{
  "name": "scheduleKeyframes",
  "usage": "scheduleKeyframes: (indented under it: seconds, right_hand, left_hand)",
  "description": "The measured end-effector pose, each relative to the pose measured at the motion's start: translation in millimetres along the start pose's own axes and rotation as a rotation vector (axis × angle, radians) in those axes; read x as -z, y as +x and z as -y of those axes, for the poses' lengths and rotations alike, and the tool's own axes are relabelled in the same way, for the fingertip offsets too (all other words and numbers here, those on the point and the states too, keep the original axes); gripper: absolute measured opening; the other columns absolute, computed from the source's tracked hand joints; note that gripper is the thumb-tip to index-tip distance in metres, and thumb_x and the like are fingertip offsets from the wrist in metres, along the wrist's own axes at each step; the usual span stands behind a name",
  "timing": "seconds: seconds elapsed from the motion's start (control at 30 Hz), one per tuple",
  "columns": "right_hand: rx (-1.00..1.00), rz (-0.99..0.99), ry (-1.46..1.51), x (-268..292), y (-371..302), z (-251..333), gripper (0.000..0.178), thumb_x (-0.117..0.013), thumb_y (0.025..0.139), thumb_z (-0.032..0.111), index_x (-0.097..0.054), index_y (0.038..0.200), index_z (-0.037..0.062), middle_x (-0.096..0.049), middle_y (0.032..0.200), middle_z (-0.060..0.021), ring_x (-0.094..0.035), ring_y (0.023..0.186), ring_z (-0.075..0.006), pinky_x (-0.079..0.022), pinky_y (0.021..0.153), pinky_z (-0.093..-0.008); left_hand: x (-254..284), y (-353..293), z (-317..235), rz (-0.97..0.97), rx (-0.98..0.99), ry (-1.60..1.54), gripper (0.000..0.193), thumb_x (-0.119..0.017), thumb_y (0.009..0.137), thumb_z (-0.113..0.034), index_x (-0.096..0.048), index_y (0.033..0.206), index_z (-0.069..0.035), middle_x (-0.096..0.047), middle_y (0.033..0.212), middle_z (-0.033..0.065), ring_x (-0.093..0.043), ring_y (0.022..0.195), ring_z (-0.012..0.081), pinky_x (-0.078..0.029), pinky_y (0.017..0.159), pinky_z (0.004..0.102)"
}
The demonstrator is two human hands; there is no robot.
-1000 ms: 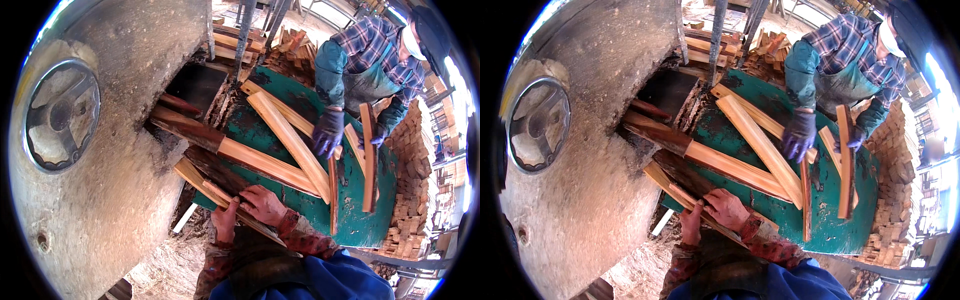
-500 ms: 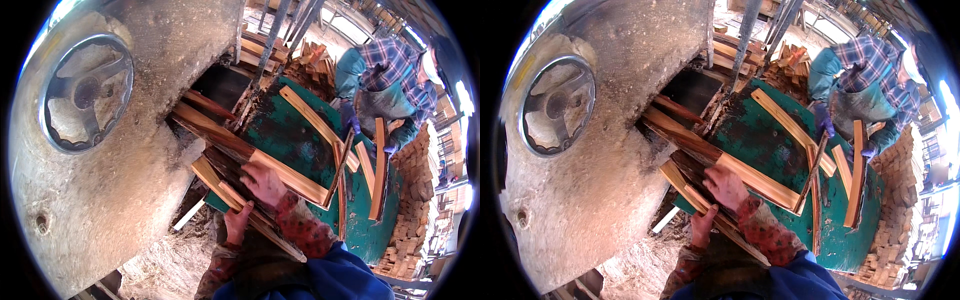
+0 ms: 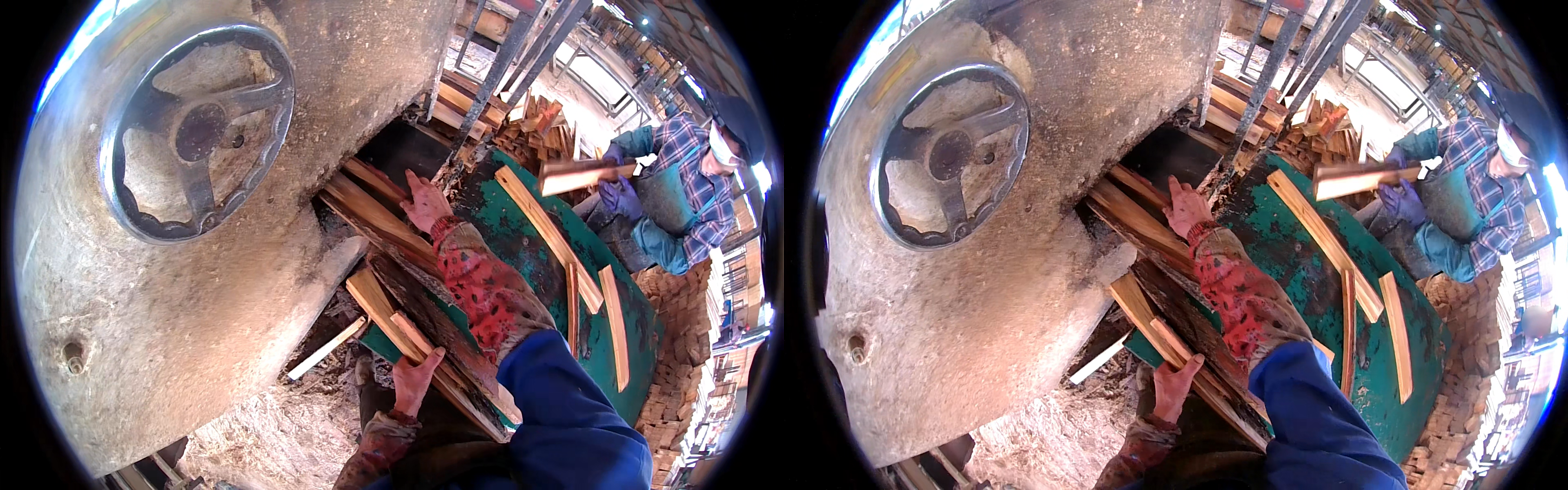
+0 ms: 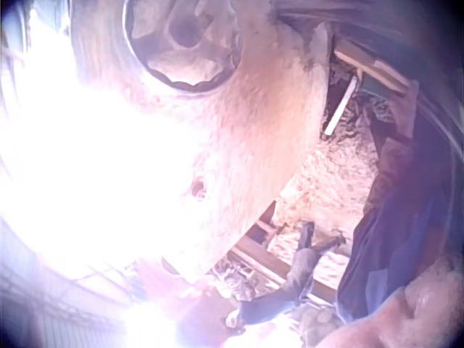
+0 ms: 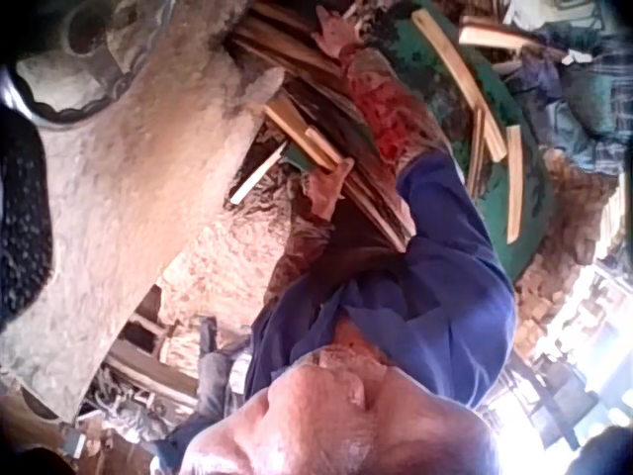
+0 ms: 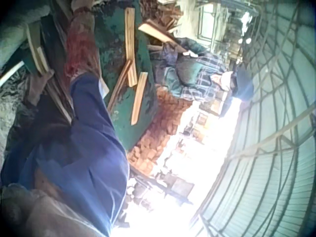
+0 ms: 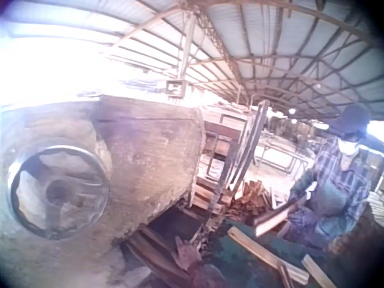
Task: The person picks up processed wooden planks from a green conveyor table and stacks them in a vertical rack. The camera wearer repeatedly lifts planks and places them into the rack while a coworker continues to feed planks onto the table.
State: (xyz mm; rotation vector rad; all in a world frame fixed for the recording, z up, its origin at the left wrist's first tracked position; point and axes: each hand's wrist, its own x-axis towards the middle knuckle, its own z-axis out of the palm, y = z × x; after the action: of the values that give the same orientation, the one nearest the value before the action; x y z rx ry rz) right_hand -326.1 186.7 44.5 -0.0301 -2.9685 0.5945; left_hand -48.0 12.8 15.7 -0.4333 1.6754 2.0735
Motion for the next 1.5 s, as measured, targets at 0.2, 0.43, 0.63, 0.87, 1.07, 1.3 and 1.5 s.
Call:
scheduleKeyframes:
  seconds: [0.2,0.43,0.63,0.87,1.07,1.3,1.5]
  right_hand:
    - [0.046,0.141,-0.029,-7.1,16.3,-9.1,0.04,-0.063,0.082,0.028,-0.058,0.115,0.0059,-0.066,0.096,-0.019,-0.062,0.097,-0.0377,-0.051,0.082,-0.0444]
    - [0.09,0.091,0.074,39.5,-63.5,-72.0,0.03,-0.062,0.084,0.03,-0.064,0.098,0.0033,-0.064,0.09,-0.0201,-0.06,0.089,-0.0405,-0.049,0.077,-0.047]
    - [0.046,-0.098,0.242,103.7,-197.4,-46.8,0.017,-0.065,0.083,0.012,-0.058,0.088,-0.0024,-0.052,0.077,-0.0203,-0.054,0.073,-0.042,-0.042,0.06,-0.0459]
    - [-0.065,0.033,0.319,82.8,-329.4,2.7,0.03,-0.069,0.083,0.016,-0.063,0.107,-0.0005,-0.057,0.099,-0.0192,-0.058,0.091,-0.0381,-0.05,0.077,-0.0417]
    - [0.033,0.036,0.262,87.4,-324.4,-6.7,0.048,-0.072,0.081,0.022,-0.059,0.123,0.0045,-0.053,0.115,-0.0183,-0.051,0.108,-0.038,-0.046,0.09,-0.0452]
    - [-0.001,0.057,-0.167,57.5,-269.4,-35.9,0.074,-0.074,0.073,0.028,-0.045,0.138,0.0111,-0.048,0.123,-0.0192,-0.042,0.121,-0.0373,-0.036,0.098,-0.0518]
    - [-0.03,-0.04,-0.061,79.6,-292.6,-63.2,0.076,-0.074,0.065,0.02,-0.048,0.136,0.0139,-0.051,0.122,-0.0153,-0.049,0.115,-0.0342,-0.039,0.095,-0.047]
  left_hand:
    - [-1.5,1.6,3.5,-0.052,-0.029,0.023,0.032,-0.081,0.079,-0.02,-0.067,0.095,0.003,-0.067,0.087,0.0014,-0.059,0.077,0.0098,-0.05,0.07,0.0259]
    - [0.1,3.6,11.1,-0.028,-0.027,0.002,0.039,-0.082,0.078,-0.024,-0.065,0.099,0.004,-0.066,0.088,0.0021,-0.058,0.078,0.0091,-0.05,0.071,0.027]
    - [0.6,2.6,6.7,-0.05,-0.032,0.047,0.041,-0.082,0.078,-0.026,-0.064,0.1,0.005,-0.066,0.089,0.004,-0.058,0.079,0.0112,-0.05,0.073,0.0286]
    - [1.1,2.7,13.8,-0.062,-0.001,0.028,0.043,-0.08,0.08,-0.025,-0.064,0.105,0.006,-0.066,0.092,0.0047,-0.057,0.081,0.0109,-0.049,0.073,0.0279]
    - [6.6,2.3,16.8,-0.073,0.042,0.061,0.039,-0.079,0.081,-0.025,-0.064,0.102,0.004,-0.064,0.09,0.0035,-0.056,0.079,0.0114,-0.049,0.071,0.028]
    - [3.6,9.3,22.0,-0.021,0.054,0.071,0.043,-0.072,0.087,-0.03,-0.059,0.107,0.005,-0.061,0.094,0.0061,-0.057,0.08,0.015,-0.049,0.067,0.0291]
    - [2.4,4.3,12.0,-0.005,0.126,0.027,0.057,-0.074,0.083,-0.038,-0.055,0.117,0.004,-0.06,0.1,0.0088,-0.06,0.083,0.0192,-0.053,0.069,0.034]
